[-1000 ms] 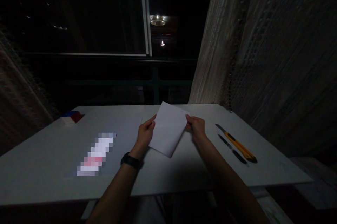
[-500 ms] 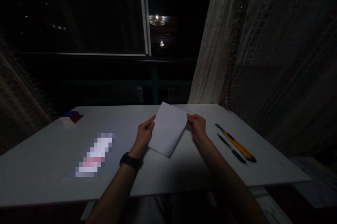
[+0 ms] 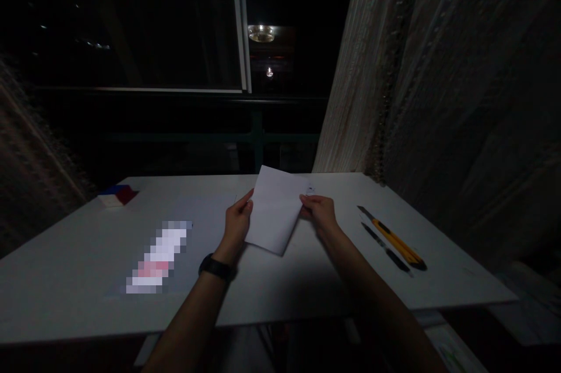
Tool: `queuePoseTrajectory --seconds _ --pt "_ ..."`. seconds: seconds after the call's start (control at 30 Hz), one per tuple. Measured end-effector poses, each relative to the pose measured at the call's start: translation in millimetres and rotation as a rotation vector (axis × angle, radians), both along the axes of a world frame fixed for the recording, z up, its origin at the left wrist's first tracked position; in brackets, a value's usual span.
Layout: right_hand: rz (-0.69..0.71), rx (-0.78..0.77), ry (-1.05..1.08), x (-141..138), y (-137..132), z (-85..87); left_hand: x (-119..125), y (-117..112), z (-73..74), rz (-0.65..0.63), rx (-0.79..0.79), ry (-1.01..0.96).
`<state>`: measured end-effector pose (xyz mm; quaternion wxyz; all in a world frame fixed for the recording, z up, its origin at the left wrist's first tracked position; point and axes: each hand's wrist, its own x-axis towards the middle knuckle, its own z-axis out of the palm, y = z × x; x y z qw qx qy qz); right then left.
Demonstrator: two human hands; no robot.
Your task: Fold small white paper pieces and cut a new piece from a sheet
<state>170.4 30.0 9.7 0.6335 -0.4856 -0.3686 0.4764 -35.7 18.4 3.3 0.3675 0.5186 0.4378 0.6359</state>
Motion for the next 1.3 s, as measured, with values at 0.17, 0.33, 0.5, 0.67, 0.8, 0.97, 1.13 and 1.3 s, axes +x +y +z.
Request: queuePoseTrajectory --seconds 0.17,0.33,0.5,0.67,0.8,0.97,1.13,1.3 --pt "0.018 -0.027 -0.011 -3.7 -2.0 -3.6 0.1 -1.0 0.2 0.009 0.005 -0.001" --pt "0.043 -0.029 0.005 -7.3 -3.8 -4.8 -0.4 1.0 -1.7 0.017 -0.006 0.001" --pt "0.059 -0.072 0.007 -8.6 -5.7 -3.3 -0.3 1.3 -2.4 0.034 0.021 0.02" --pt "0.047 -0.038 -0.054 -10.1 -4.2 -7.6 0.0 -0.1 -0.4 0.033 0.017 0.011" --pt "0.097 -0.071 -0.039 -12.0 -5.2 -8.2 0.8 -1.3 1.4 0.053 -0.001 -0.018" --pt "0.179 -0.077 -0.032 -14.9 -7.5 -10.1 0.7 -2.2 2.8 0.092 -0.013 -0.03" --pt "0.176 0.003 -0.034 -14.8 -5.8 -13.0 -0.3 -0.7 1.3 0.055 -0.015 -0.04" --pt "0.181 -0.002 -0.057 -15.2 -4.8 -14.3 -1.0 0.7 0.9 0.073 -0.015 -0.067"
